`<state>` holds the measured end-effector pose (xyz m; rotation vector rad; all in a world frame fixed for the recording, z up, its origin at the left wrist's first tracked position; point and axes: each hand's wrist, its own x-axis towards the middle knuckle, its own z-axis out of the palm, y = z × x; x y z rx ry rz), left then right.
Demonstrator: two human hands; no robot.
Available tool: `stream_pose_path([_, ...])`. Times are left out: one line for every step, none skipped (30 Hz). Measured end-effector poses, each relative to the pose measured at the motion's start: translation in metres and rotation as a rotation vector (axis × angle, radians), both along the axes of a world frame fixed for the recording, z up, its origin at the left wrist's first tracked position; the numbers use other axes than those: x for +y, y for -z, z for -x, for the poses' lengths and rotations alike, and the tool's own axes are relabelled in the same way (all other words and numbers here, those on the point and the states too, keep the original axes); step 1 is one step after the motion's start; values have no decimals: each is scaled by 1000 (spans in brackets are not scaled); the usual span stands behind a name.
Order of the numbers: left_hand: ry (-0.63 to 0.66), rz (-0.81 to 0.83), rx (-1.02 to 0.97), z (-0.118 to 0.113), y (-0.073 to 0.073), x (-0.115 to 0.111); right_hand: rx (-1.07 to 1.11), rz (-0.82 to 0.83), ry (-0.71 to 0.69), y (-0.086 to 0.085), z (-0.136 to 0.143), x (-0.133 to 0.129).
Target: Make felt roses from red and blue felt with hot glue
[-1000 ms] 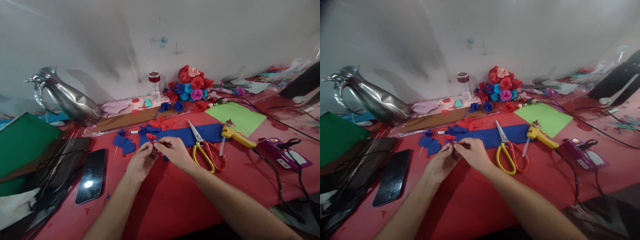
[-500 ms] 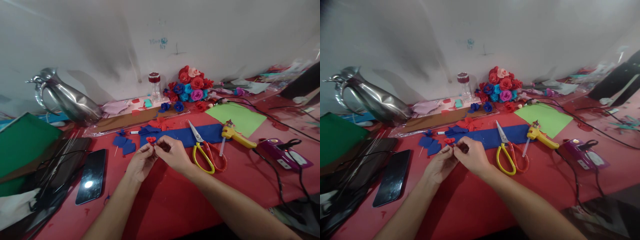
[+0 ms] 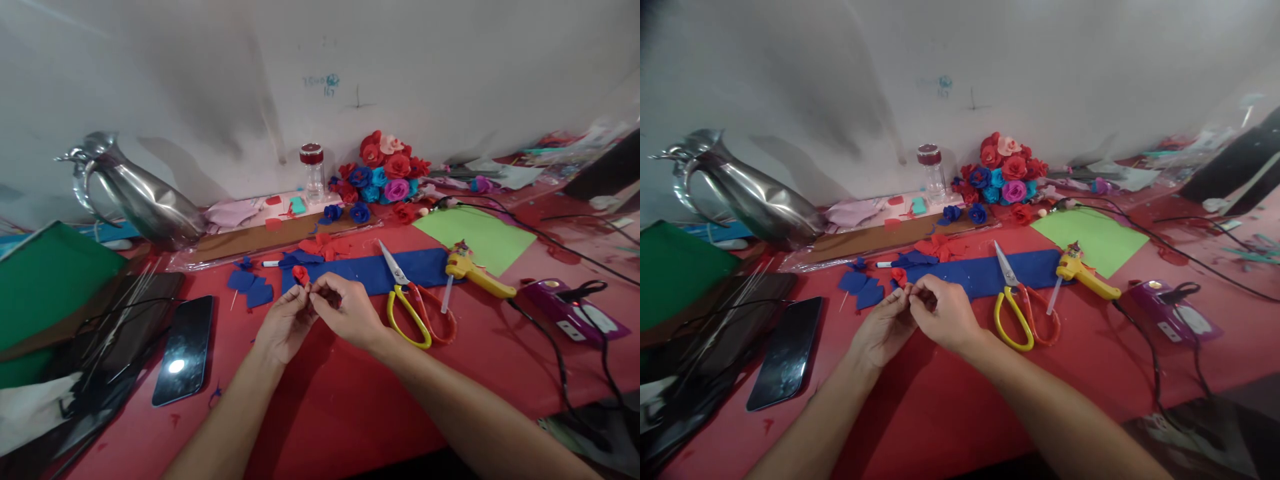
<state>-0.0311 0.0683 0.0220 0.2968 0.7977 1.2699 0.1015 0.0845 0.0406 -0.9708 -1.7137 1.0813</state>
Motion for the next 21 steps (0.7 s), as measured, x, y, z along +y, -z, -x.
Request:
stream_pose_path([-2, -6, 4, 0, 0, 0, -2, 0, 13, 0, 0, 0])
stream_pose_path([-4, -14, 11, -1, 1, 0, -1, 1, 25, 1, 0, 1])
stream_pose_path([-8, -22, 20, -1, 1, 0, 3, 5, 32, 2, 0, 1])
stream_pose_path([-11, -30, 29, -1, 2, 0, 12, 11, 37, 2, 0, 1])
stream_pose_path([-12, -38, 38, -1, 2, 0, 26, 21, 38, 3, 1, 2])
stream_pose_path([-11, -45, 45, -1, 2, 0, 43, 34, 36, 3, 1, 2])
stream_pose_path([-10, -51, 47, -2, 1, 0, 60, 50, 31, 4, 1, 3])
stream_pose_path([-10, -55, 45, -2, 1, 0, 78, 69, 27, 5, 1, 3])
stream_pose_path([-12, -57, 41, -2, 0, 0, 96, 89, 25, 5, 1, 4])
stream_pose_path([-14, -59, 36, -2, 0, 0, 113, 112, 21, 6, 1, 4])
stream_pose_path([-16, -61, 32, -3, -1, -1, 128, 138, 13, 6, 1, 5])
stream_pose_path([-17, -64, 29, -3, -1, -1, 140, 166, 1, 6, 1, 6])
stream_pose_path([-18, -65, 26, -3, -1, -1, 149, 193, -16, 6, 1, 7])
stream_pose_path([-19, -63, 24, -3, -1, -1, 155, 217, -37, 6, 0, 7])
stream_pose_path([-21, -60, 19, -3, -1, -1, 159, 235, -59, 6, 0, 8])
stream_pose_path([-23, -52, 12, -3, -1, -1, 163, 249, -79, 6, -1, 9])
stream_pose_path([-25, -42, 4, -3, 0, 0, 169, 256, -96, 6, -1, 9])
stream_pose_path([-28, -36, -2, -3, 1, 0, 174, 255, -107, 6, -2, 10])
stream_pose_path([-27, -34, -5, -3, 1, 0, 176, 247, -111, 6, -2, 10])
stream_pose_path([-24, -36, -2, -3, 2, 0, 171, 232, -108, 6, -2, 11])
stream_pose_path([-18, -41, 5, -2, 2, 0, 159, 212, -102, 5, -2, 11])
